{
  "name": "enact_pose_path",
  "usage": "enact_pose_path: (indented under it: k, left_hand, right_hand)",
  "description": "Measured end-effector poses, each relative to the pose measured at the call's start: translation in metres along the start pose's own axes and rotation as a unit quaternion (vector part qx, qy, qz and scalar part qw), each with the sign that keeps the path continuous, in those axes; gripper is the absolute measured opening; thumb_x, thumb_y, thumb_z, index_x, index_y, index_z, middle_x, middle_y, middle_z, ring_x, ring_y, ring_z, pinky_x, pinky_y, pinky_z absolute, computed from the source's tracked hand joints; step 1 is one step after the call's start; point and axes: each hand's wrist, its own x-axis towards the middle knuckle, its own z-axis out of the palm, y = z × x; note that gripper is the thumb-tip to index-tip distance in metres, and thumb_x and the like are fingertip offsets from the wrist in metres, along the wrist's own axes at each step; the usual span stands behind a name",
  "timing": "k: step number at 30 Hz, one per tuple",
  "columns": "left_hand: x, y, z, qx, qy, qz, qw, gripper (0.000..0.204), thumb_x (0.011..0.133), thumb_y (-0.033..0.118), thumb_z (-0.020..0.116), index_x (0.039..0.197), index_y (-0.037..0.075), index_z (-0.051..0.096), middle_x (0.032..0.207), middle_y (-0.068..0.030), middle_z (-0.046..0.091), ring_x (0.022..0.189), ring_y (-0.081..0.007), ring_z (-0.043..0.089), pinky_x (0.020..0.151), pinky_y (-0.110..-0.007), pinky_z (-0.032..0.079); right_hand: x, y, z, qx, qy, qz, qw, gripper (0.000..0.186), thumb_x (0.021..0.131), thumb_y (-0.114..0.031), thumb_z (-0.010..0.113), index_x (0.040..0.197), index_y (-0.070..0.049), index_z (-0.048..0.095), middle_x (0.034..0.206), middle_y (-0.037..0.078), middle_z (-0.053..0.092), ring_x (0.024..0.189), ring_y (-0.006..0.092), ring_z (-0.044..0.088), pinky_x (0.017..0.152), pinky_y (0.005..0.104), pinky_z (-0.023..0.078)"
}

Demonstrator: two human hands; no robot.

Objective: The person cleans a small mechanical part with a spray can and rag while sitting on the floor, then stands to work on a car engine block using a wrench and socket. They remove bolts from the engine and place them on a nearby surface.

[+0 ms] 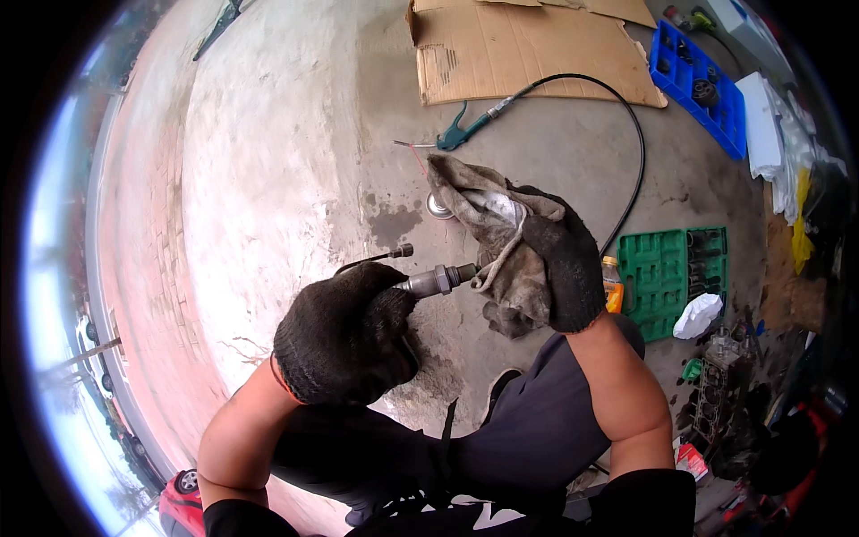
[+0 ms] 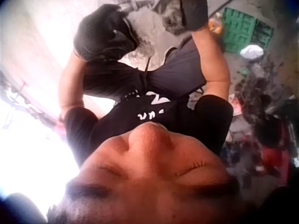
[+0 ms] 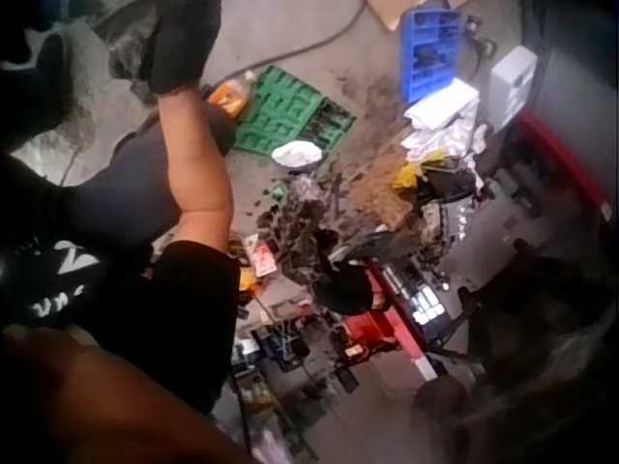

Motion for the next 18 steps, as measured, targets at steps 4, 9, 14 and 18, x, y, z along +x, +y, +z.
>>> enact_pose_path:
  k: [4,9,14,18]
  left_hand:
    - [-0.001,-0.008,0.002,-0.285,-0.061,-0.089,0.952,0.022,0.101,0.020,0.058,0.112,0.001,0.063,0.080,-0.0098,0.067,0.069,-0.0188,0.067,0.063,-0.032,0.053]
    - [0.000,-0.006,0.002,-0.307,-0.131,-0.090,0.938,0.027,0.104,0.025,0.055,0.117,0.002,0.060,0.083,-0.0062,0.066,0.068,-0.0130,0.062,0.062,-0.029,0.052]
    - [0.007,-0.002,0.005,-0.267,-0.109,-0.035,0.957,0.027,0.104,0.023,0.056,0.122,0.002,0.059,0.089,-0.0065,0.067,0.071,-0.0154,0.062,0.063,-0.029,0.051]
    - [0.001,-0.031,0.030,-0.462,-0.137,-0.065,0.874,0.032,0.101,0.018,0.059,0.129,0.002,0.057,0.112,-0.0105,0.066,0.098,-0.0162,0.063,0.081,-0.031,0.052]
  right_hand:
    - [-0.013,-0.012,-0.012,0.093,-0.078,0.000,0.993,0.035,0.099,-0.015,0.059,0.130,0.001,0.061,0.125,0.013,0.065,0.116,0.0212,0.061,0.103,0.0356,0.047]
    - [-0.028,-0.025,0.011,-0.293,-0.217,-0.261,0.894,0.039,0.089,-0.003,0.070,0.127,0.004,0.061,0.126,0.017,0.064,0.118,0.0260,0.062,0.104,0.0386,0.047]
    - [-0.039,-0.020,0.019,-0.282,-0.131,-0.148,0.939,0.047,0.089,-0.003,0.073,0.132,0.002,0.057,0.127,0.015,0.065,0.113,0.0201,0.063,0.101,0.0339,0.049]
    - [-0.036,-0.020,0.014,-0.101,-0.113,-0.070,0.986,0.049,0.088,0.000,0.073,0.134,0.002,0.055,0.128,0.011,0.065,0.117,0.0174,0.062,0.104,0.0336,0.048]
